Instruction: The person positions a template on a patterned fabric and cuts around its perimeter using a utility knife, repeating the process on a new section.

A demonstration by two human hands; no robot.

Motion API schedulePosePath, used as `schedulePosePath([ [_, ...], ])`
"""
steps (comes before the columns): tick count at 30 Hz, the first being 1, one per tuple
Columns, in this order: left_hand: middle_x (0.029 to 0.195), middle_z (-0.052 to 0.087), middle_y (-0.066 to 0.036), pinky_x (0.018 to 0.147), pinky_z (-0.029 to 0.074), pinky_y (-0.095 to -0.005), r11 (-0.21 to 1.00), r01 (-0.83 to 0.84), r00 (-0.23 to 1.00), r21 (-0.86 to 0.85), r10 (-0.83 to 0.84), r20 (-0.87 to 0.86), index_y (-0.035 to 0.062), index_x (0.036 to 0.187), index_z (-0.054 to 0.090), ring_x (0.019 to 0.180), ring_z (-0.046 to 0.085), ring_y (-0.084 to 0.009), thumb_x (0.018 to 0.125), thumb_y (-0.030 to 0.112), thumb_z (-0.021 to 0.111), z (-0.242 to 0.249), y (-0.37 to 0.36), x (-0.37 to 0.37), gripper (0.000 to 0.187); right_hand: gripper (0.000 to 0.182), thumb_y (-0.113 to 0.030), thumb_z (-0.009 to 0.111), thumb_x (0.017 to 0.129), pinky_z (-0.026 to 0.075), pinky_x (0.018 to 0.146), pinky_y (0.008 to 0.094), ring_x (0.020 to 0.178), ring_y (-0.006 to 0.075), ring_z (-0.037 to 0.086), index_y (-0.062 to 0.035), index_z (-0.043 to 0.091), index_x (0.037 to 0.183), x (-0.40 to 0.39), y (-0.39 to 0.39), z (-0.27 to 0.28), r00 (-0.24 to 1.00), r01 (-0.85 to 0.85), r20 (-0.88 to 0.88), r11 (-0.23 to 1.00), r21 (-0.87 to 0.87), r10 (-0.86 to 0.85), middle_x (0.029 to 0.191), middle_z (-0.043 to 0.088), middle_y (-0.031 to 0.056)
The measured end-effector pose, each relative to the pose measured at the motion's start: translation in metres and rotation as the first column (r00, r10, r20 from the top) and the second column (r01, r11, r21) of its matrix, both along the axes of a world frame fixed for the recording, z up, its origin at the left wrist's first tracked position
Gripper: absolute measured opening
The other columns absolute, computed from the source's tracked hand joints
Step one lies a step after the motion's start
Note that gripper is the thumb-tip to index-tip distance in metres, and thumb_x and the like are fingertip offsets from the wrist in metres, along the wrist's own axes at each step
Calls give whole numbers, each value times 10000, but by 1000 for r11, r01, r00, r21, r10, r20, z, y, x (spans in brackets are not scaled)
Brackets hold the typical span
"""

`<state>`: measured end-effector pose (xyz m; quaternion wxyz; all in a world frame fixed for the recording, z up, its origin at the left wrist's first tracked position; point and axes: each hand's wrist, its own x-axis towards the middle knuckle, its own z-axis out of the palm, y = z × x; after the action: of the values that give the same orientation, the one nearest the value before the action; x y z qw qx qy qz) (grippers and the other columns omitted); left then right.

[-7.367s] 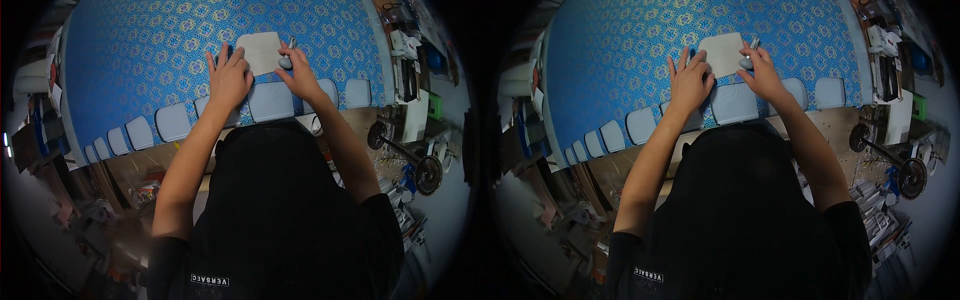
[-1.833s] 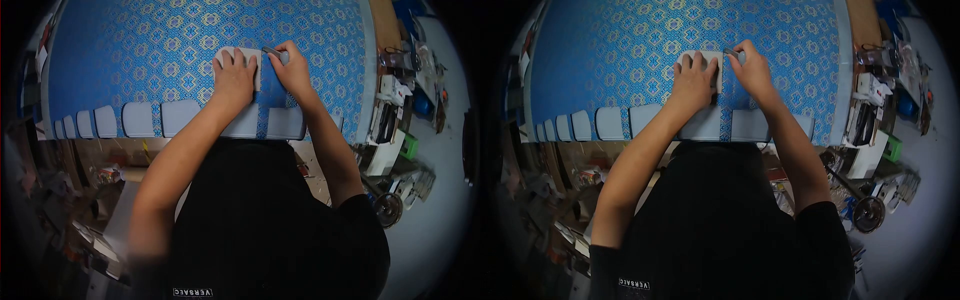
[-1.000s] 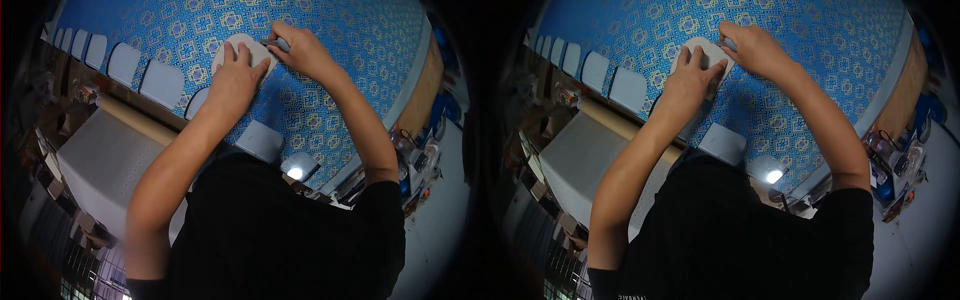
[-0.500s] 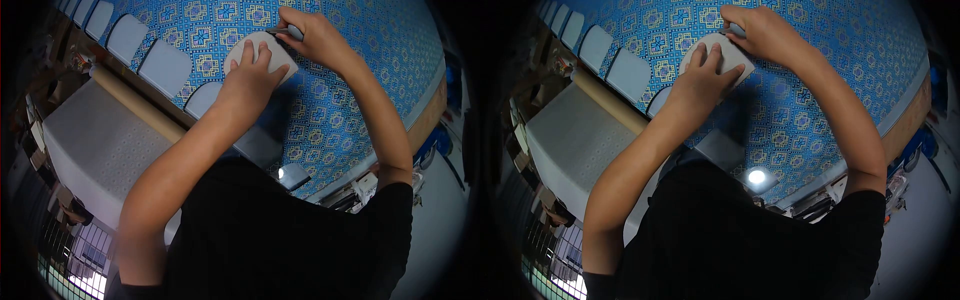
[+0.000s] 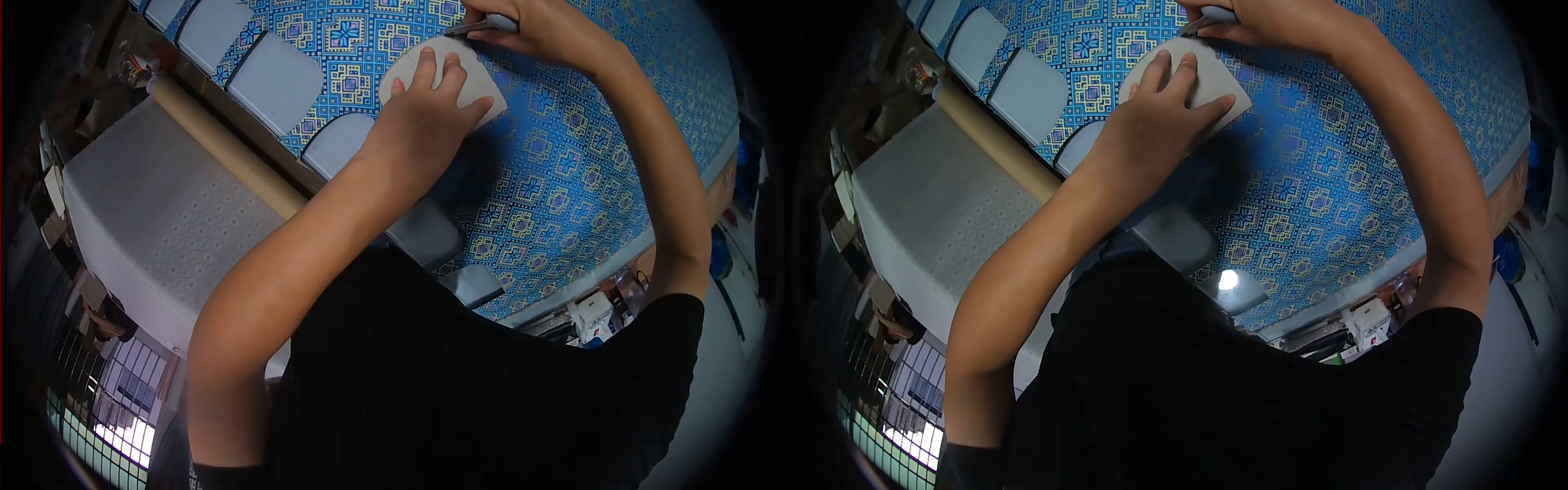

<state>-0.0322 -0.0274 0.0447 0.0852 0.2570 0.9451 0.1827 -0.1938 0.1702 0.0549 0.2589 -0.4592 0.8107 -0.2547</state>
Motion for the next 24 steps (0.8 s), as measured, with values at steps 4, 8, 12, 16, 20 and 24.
schedulePosePath([
  [4,1465,476,-246,975,553,-601,1000,-12,1000,27,12,-13,217,1345,687,1413,412,-506,931,78,602,-2,0,0,444,241,-151,783,903,553,683,379,837,312,713,-80,588,1024,-11,-9,4,997,-67,40,998,20,66,924,719,125],
  [8,1462,481,-250,974,554,-603,998,-32,999,61,32,-8,209,1317,706,1400,428,-506,932,79,601,-1,0,0,420,239,-152,783,904,551,682,375,831,302,711,-79,590,1025,-21,-22,7,990,-118,76,993,23,116,920,718,121],
  [12,1399,562,-236,944,603,-448,999,-30,991,-33,26,-128,257,1279,731,1332,525,-473,947,213,670,0,1,-1,341,237,-154,783,906,548,681,371,825,293,708,-79,592,1026,-28,-35,6,982,-165,96,986,12,164,915,717,117],
  [16,1395,563,-241,931,603,-427,999,-34,989,-17,32,-144,255,1257,742,1312,545,-455,944,218,673,0,1,0,322,235,-155,783,907,545,680,367,820,283,706,-79,595,1026,-30,-51,3,971,-212,117,977,-4,211,911,716,113],
  [20,1378,569,-233,925,599,-416,999,-34,987,-20,31,-158,252,1238,751,1299,555,-437,944,224,672,1,1,-1,306,233,-156,782,908,542,680,363,814,274,704,-79,597,1027,-35,-66,-1,957,-261,128,965,-14,260,907,714,110],
  [24,1358,574,-223,913,603,-412,999,-48,990,-14,45,-132,250,1236,750,1286,561,-425,934,218,674,3,2,-1,313,231,-157,782,910,539,679,359,808,264,702,-79,599,1028,-35,-79,-7,941,-310,133,951,-23,310,903,713,106],
])
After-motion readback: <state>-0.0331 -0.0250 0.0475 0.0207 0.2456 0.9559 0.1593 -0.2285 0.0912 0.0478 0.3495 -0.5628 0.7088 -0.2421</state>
